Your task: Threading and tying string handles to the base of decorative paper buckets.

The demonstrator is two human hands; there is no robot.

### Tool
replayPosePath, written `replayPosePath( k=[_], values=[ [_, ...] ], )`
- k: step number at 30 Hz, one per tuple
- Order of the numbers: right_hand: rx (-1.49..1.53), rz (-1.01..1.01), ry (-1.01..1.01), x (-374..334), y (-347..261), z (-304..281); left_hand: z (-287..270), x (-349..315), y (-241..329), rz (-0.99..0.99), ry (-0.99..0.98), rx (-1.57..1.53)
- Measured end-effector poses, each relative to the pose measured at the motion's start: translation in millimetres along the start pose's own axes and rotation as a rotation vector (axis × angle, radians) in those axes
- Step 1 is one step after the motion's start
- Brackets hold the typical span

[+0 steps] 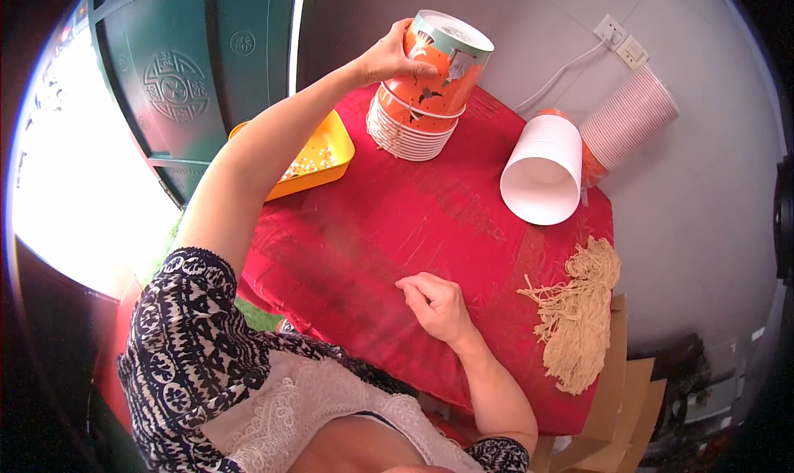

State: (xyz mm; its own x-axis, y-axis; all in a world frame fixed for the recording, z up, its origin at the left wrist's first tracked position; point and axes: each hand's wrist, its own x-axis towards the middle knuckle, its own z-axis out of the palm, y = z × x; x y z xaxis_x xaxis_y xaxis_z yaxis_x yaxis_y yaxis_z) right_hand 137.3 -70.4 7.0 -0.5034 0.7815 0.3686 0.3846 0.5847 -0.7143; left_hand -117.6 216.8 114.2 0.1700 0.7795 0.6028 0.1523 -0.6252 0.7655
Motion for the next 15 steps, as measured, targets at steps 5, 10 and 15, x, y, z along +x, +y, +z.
replayPosePath(
  k=[5, 10, 15],
  values=[
    [0.005, -0.003, 0.004, 1.0, -0.8, -0.3, 0.8, -1.1, -10.9, 0.006, -0.002, 0.033],
    [-0.006, -0.002, 0.005, 1.1, -0.9, -0.3, 0.6, -0.6, -15.9, 0.014, -0.015, 0.023],
    [-0.002, 0.003, 0.000, 0.7, -0.7, -0.4, -1.8, -3.3, -14.1, -0.007, -0.025, 0.035]
  ],
)
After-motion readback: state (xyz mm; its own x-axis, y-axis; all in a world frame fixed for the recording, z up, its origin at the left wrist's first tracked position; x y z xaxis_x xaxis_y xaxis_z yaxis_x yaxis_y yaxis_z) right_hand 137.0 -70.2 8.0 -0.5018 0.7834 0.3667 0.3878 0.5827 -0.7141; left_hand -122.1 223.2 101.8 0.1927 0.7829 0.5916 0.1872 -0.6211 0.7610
